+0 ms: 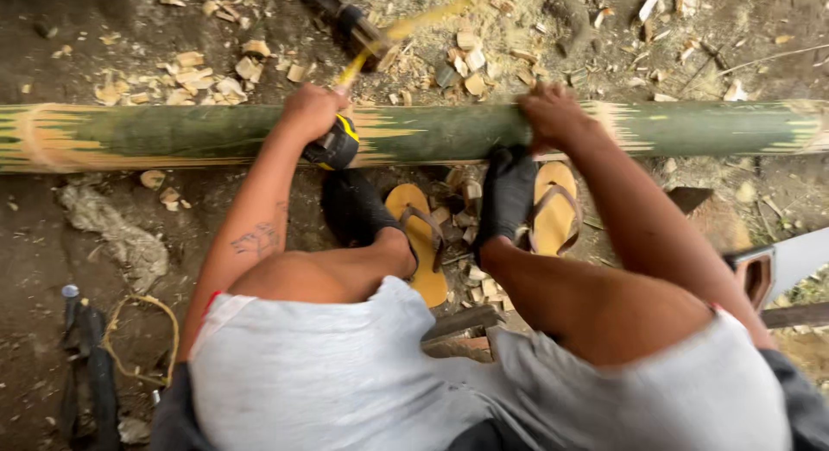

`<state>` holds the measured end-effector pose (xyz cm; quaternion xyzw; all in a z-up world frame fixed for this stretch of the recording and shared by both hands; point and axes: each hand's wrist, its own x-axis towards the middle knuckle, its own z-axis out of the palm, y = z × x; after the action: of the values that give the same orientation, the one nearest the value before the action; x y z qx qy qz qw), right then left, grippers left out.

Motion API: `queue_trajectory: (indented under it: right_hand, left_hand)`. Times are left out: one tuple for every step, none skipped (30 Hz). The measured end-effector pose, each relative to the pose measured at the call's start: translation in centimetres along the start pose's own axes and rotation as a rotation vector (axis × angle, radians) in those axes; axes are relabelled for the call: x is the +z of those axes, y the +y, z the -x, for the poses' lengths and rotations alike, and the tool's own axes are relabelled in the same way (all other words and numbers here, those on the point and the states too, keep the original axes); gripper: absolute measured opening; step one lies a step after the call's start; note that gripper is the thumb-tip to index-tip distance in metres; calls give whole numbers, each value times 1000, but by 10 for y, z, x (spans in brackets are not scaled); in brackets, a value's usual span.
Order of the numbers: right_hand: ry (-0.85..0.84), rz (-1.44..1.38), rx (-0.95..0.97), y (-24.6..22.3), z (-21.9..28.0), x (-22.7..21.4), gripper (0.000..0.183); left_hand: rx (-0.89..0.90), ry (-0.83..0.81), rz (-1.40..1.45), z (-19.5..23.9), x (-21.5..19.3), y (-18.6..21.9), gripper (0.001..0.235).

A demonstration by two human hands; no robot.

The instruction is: The person measures a long bamboo pole using a yellow tape measure and marks it with a pencil. They repeatedly extend the tape measure along the pole, hold it in place, and make marks at specific intervals.

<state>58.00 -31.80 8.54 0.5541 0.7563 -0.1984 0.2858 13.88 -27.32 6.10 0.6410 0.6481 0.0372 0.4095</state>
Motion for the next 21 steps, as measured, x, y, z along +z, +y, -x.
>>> queue_trajectory:
  right_hand:
    - [-10, 4, -21, -7, -12, -5, 134]
    - [-85, 59, -9, -11, -19, -9, 136]
    - [-155, 108, 9, -12, -25, -15, 138]
    - [-225, 157, 27, -7, -30, -22, 141]
    - [-235, 137, 30, -1, -29, -25, 141]
    - [-246, 117, 33, 5, -26, -26, 141]
    - [-255, 101, 30, 8, -23, -27, 141]
    - [-224, 117, 12, 10, -20, -26, 137]
    - [-200, 128, -5, 8, -13, -21, 133]
    - [-175, 138, -23, 6, -6, -15, 130]
    - [-135, 152, -46, 6, -3, -16, 129]
    - [-95, 165, -69, 7, 0, -16, 128]
    - [-49, 178, -91, 7, -2, -19, 128]
    - [1, 186, -81, 8, -6, -22, 128]
    - [25, 181, -74, 6, 0, -13, 128]
    - [49, 177, -67, 5, 4, -5, 128]
    - [41, 166, -57, 2, 8, 2, 128]
    - [33, 156, -47, -1, 13, 9, 128]
    - [36, 151, -34, -2, 15, 10, 127]
    - [16, 163, -24, -3, 17, 11, 127]
    - [12, 185, -13, -1, 15, 5, 127]
  left_hand:
    - [50, 21, -6, -2, -1, -2, 41]
    - [-43, 25, 49, -2, -1, -3, 42]
    - [-128, 29, 97, -5, -4, -2, 43]
    - [-213, 34, 146, -12, -7, 3, 44]
    - [-224, 22, 101, -17, -4, 6, 46]
    - [-234, 10, 56, -21, -1, 8, 47]
    - [-250, 2, 12, -22, 0, 7, 49]
    - [-235, -16, -42, -23, 2, 7, 52]
    - [-222, -41, -100, -24, 4, 5, 55]
    - [-208, -67, -157, -23, 7, 3, 57]
    - [-244, -85, -139, -29, 5, 4, 55]
    - [-280, -104, -121, -35, 2, 5, 53]
    - [-314, -117, -106, -42, -4, 6, 51]
    - [-295, -122, -154, -52, -11, 8, 51]
    - [-285, -154, -204, -52, -8, 5, 51]
    - [-274, -186, -254, -52, -4, 3, 51]
    - [-270, -178, -252, -50, -2, 1, 45]
    - [-265, -169, -250, -47, -1, 0, 40]
    - [-255, -150, -246, -47, -3, 2, 37]
    - [-250, -181, -247, -43, -5, 5, 38]
    - [-240, -194, -244, -43, -12, 10, 39]
